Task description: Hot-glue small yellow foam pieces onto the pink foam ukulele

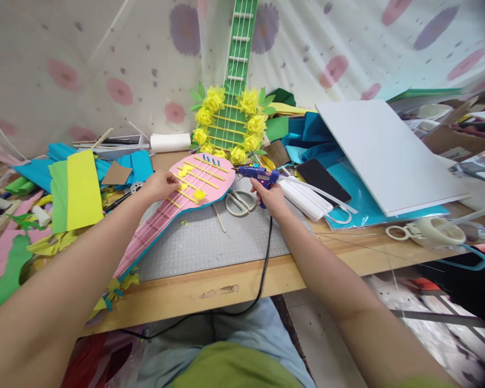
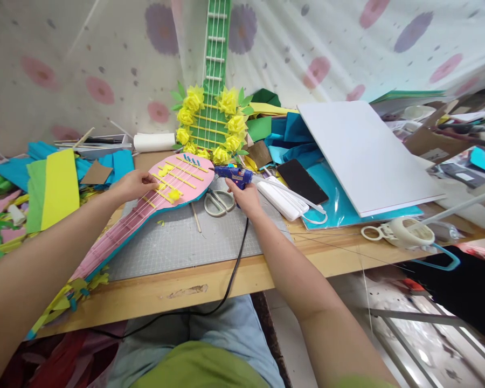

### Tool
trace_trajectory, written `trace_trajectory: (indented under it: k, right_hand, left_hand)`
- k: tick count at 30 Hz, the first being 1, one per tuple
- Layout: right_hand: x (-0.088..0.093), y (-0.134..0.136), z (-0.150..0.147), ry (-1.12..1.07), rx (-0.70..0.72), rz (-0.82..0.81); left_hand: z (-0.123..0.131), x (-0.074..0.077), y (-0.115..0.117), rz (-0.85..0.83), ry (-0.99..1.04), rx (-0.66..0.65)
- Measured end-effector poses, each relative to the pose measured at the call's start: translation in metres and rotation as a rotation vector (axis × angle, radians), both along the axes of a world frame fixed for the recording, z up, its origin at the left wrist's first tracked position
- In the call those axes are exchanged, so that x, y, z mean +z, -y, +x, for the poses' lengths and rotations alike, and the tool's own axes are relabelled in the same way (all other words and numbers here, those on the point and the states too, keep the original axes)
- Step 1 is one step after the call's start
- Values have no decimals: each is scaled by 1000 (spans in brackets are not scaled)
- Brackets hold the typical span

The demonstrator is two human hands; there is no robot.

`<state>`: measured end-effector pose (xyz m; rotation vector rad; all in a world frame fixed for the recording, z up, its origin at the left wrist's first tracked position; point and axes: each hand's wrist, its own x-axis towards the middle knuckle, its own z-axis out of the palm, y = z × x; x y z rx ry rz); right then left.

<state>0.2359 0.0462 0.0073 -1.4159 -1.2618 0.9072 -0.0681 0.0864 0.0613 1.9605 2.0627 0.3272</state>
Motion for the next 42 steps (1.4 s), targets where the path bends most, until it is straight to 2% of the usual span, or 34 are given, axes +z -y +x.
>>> trace_trajectory:
  k: [5,11,15,23,29,42]
  right_hand:
    - [-1,0,1,10,3,-12]
    - [0,0,0,6,-2,-15]
    - [-1,0,0,18,2,-20]
    - [0,0,-1,3,-3,0]
    - [-2,-2,0,19,-4,-11]
    - [1,1,-1,18,-8,-5]
  left_hand:
    - [-6,-2,3,50,47,42]
    - [-5,0,10,177,80,-12]
    - [-3,-1,11,167,155,3]
    - [0,3,10,137,38,18]
    - [1,5,12,163,70,83]
    - [5,-4,15,143,143,156]
